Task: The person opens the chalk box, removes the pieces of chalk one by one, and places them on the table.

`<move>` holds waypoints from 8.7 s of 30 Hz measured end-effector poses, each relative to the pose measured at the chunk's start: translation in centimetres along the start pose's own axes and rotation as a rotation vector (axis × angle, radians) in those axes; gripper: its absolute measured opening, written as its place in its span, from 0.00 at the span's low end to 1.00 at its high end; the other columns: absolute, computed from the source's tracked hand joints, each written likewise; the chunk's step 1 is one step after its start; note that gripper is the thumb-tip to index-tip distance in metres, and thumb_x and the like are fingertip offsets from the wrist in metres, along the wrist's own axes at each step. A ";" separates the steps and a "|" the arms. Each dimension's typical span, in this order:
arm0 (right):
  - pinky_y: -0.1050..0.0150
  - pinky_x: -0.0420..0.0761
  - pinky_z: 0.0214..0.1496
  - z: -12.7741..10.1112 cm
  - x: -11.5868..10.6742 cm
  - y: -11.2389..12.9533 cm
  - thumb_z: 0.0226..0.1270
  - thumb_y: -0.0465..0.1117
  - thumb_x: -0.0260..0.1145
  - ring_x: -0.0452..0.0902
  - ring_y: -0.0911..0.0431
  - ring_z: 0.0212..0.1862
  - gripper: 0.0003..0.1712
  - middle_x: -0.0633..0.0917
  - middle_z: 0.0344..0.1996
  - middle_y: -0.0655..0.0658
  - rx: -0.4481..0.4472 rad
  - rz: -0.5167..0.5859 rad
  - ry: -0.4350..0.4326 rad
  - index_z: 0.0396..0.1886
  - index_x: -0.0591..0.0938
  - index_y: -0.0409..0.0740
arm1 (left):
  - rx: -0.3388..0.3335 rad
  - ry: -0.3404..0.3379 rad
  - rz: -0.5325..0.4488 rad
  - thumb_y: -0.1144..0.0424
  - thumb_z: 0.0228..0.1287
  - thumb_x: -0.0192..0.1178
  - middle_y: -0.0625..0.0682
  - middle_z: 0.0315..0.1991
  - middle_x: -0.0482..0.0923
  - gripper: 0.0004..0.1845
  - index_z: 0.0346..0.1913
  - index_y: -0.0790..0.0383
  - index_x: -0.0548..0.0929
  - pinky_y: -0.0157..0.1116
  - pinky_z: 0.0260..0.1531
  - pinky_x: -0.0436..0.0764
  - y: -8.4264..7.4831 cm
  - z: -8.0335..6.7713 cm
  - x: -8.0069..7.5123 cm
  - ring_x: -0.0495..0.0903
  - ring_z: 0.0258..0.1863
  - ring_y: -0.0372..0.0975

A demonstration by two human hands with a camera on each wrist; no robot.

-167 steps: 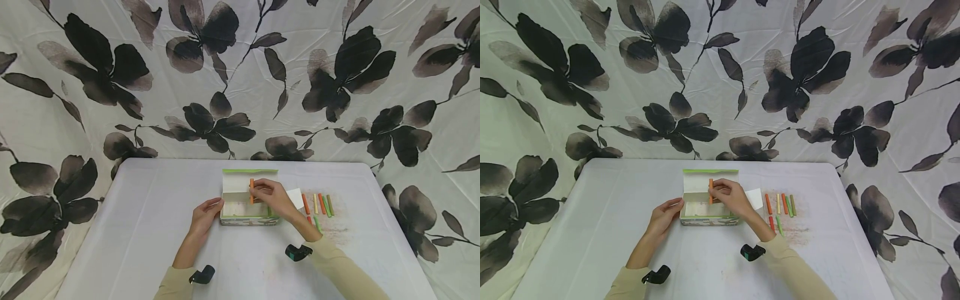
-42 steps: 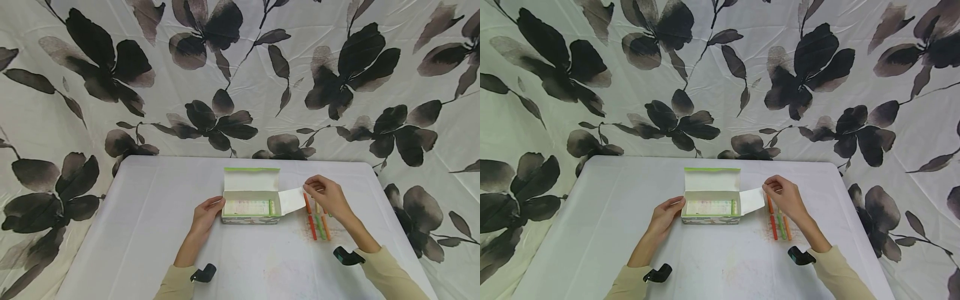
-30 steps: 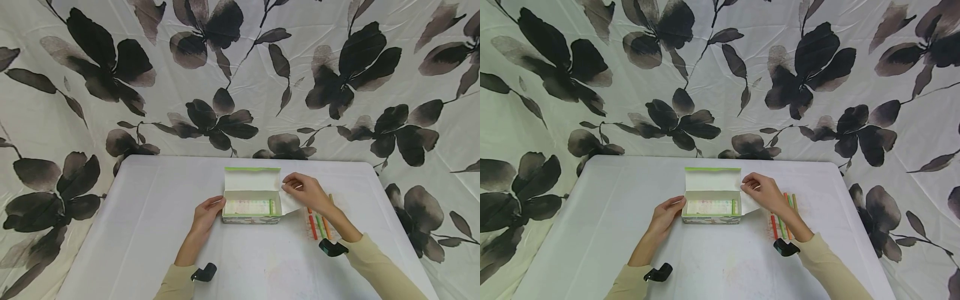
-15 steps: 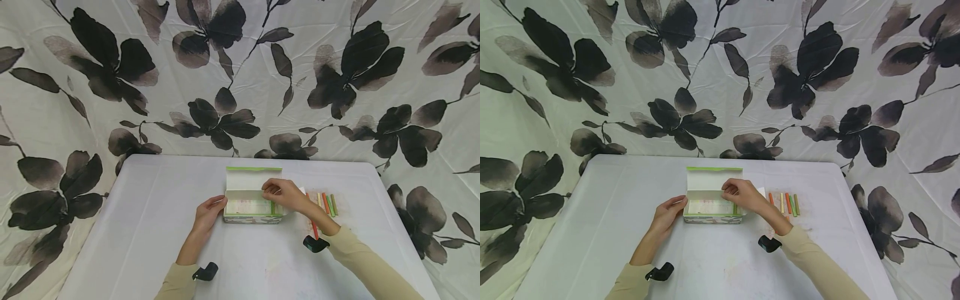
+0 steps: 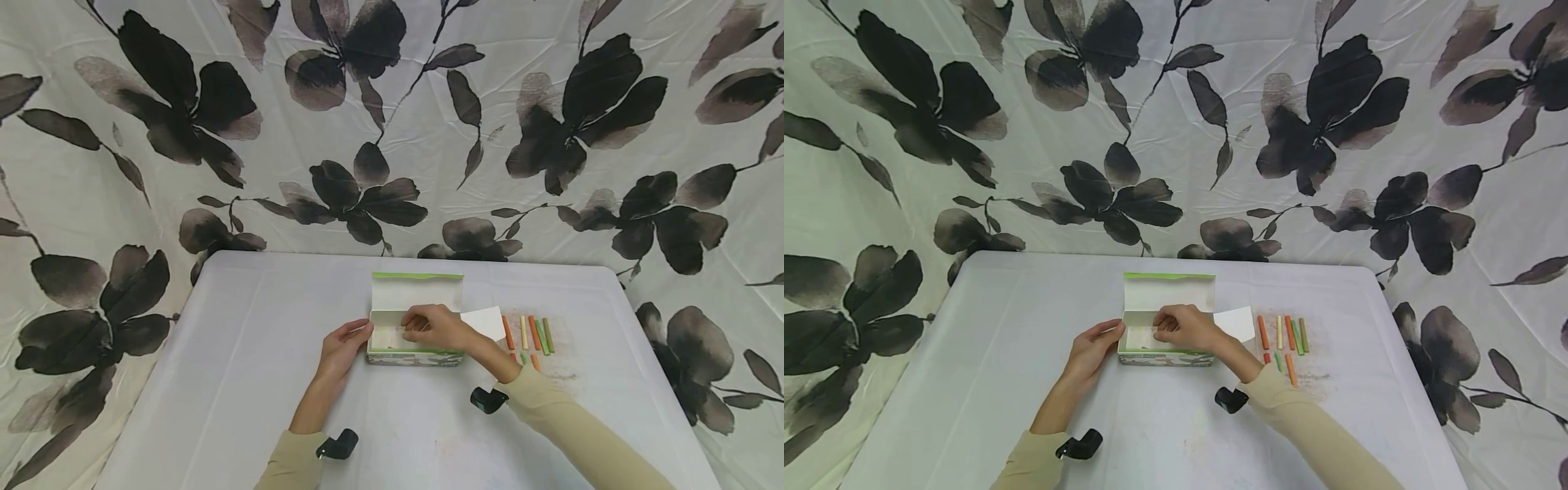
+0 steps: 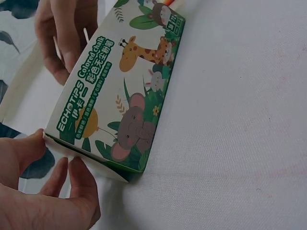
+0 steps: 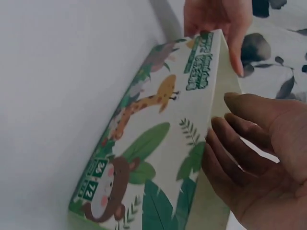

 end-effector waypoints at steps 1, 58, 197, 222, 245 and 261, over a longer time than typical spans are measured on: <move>0.68 0.83 0.46 0.2 0.2 0.0 0.70 0.35 0.71 0.83 0.58 0.41 0.13 0.87 0.39 0.44 -0.002 0.002 0.014 0.49 0.84 0.31 | -0.001 0.001 0.000 0.65 0.69 0.69 0.56 0.42 0.87 0.21 0.58 0.74 0.81 0.26 0.41 0.81 0.0 0.0 0.0 0.84 0.42 0.38; 0.66 0.83 0.49 1.7 1.4 -0.7 0.71 0.32 0.69 0.83 0.58 0.43 0.09 0.89 0.42 0.43 -0.154 -0.054 0.052 0.48 0.87 0.34 | -0.004 0.000 0.012 0.65 0.69 0.69 0.64 0.49 0.86 0.21 0.58 0.75 0.81 0.28 0.42 0.82 0.1 0.2 0.2 0.84 0.44 0.40; 0.68 0.81 0.34 -18.4 -10.7 -8.9 0.76 0.38 0.67 0.85 0.43 0.37 0.10 0.87 0.36 0.37 0.345 -0.124 -0.505 0.46 0.84 0.34 | -0.028 -0.030 0.049 0.63 0.69 0.69 0.57 0.47 0.86 0.20 0.59 0.71 0.82 0.25 0.41 0.79 0.5 -0.6 0.3 0.83 0.49 0.44; 0.64 0.85 0.40 -12.1 -11.1 -2.5 0.74 0.37 0.68 0.85 0.45 0.37 0.08 0.87 0.37 0.38 0.136 -0.057 -0.400 0.46 0.84 0.36 | -0.017 -0.026 0.011 0.64 0.69 0.69 0.63 0.51 0.85 0.21 0.59 0.71 0.82 0.26 0.42 0.81 1.3 -2.1 0.5 0.84 0.49 0.44; 0.60 0.85 0.47 -5.0 -6.0 -0.6 0.67 0.29 0.72 0.83 0.55 0.42 0.08 0.87 0.39 0.43 -0.013 -0.054 0.002 0.45 0.84 0.34 | -0.019 0.007 -0.006 0.64 0.68 0.70 0.56 0.43 0.87 0.22 0.58 0.75 0.81 0.26 0.40 0.81 -0.4 -1.4 -0.3 0.83 0.39 0.35; 0.51 0.84 0.51 -2.7 -2.1 -0.2 0.57 0.19 0.70 0.82 0.45 0.44 0.14 0.87 0.40 0.39 0.002 -0.232 0.297 0.42 0.86 0.33 | -0.034 0.030 0.009 0.64 0.68 0.70 0.62 0.47 0.85 0.20 0.58 0.73 0.82 0.26 0.41 0.80 -0.2 -1.0 -0.7 0.84 0.45 0.42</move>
Point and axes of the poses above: each hand's wrist, its own z-axis towards the middle knuckle, its own x-axis out of the palm, y = z × x, the point moved 3 cm from there along z, towards the middle knuckle
